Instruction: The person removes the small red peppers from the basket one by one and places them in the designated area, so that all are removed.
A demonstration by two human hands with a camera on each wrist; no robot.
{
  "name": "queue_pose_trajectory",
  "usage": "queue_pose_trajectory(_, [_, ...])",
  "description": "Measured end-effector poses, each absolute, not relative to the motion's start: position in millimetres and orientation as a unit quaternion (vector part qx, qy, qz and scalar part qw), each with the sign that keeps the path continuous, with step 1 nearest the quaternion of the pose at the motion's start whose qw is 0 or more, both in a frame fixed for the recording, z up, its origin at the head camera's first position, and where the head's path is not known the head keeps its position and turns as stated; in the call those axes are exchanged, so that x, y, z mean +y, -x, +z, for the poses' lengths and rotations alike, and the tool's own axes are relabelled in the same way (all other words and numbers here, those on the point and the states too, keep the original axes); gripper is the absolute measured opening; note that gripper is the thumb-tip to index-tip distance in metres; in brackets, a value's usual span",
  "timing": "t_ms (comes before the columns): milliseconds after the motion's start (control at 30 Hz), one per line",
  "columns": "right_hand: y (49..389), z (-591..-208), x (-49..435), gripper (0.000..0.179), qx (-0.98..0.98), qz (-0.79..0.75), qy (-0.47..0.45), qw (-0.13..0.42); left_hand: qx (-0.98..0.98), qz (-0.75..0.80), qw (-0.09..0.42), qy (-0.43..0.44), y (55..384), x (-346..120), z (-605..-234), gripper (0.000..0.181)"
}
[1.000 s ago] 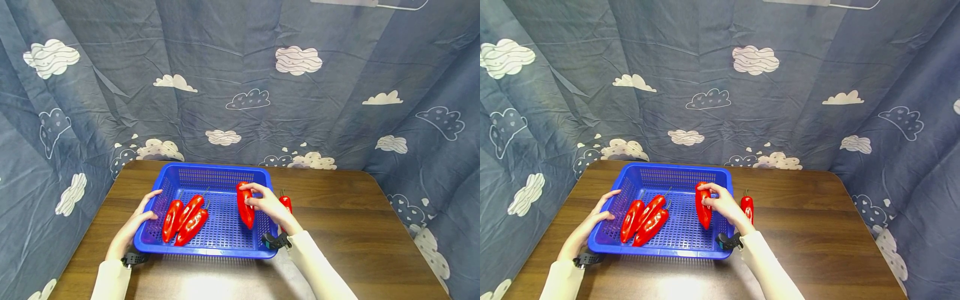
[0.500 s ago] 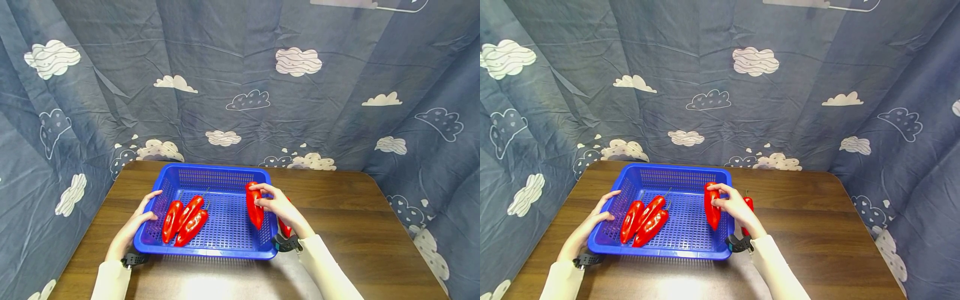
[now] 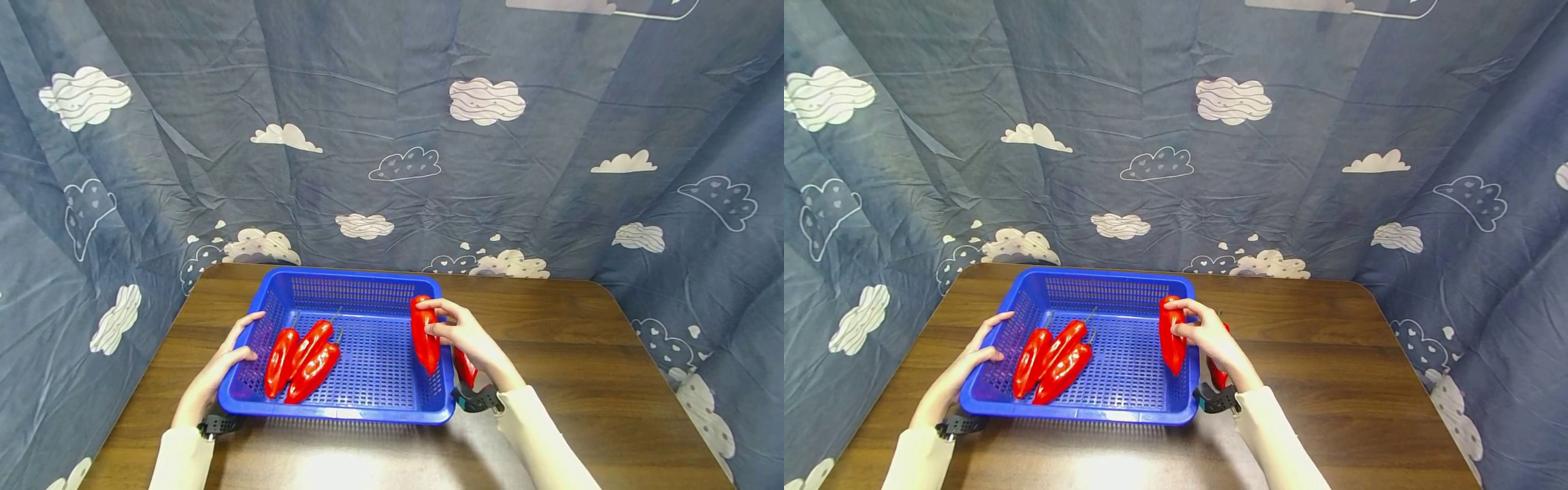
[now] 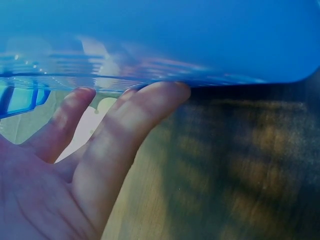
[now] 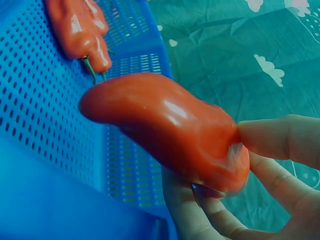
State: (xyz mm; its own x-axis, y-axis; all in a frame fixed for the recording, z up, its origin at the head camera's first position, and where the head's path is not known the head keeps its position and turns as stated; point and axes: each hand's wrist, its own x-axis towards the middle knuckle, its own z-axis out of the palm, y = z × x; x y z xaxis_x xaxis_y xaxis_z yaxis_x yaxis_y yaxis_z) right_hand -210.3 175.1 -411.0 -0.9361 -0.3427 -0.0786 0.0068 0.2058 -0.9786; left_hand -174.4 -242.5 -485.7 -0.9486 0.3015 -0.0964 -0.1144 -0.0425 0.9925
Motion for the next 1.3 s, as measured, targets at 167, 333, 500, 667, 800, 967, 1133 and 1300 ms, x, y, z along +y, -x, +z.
queue_pose_trajectory(167, [210,-410,182,0.037,0.766,-0.618,0.110,0.136,0.675,0.720,0.145,-0.067,174,-242,-486,0.067])
queue_pose_trajectory(333, [211,-410,191,0.038,0.760,-0.626,0.114,0.134,0.674,0.721,0.143,-0.069,174,-242,-486,0.067])
queue_pose_trajectory(500, [210,-411,198,0.040,0.749,-0.638,0.117,0.133,0.678,0.718,0.139,-0.080,174,-243,-487,0.067])
queue_pose_trajectory(667, [210,-412,204,0.041,0.739,-0.649,0.121,0.134,0.683,0.712,0.134,-0.091,175,-243,-488,0.066])
queue_pose_trajectory(800, [210,-413,208,0.040,0.742,-0.648,0.113,0.129,0.687,0.709,0.133,-0.091,176,-244,-488,0.066])
queue_pose_trajectory(967, [209,-413,213,0.040,0.748,-0.644,0.104,0.123,0.689,0.708,0.130,-0.089,176,-244,-487,0.067])
queue_pose_trajectory(1133, [208,-415,216,0.041,0.748,-0.643,0.106,0.123,0.688,0.708,0.129,-0.089,176,-243,-487,0.067])
queue_pose_trajectory(1300, [206,-416,218,0.041,0.747,-0.644,0.107,0.123,0.687,0.709,0.132,-0.091,176,-243,-487,0.067])
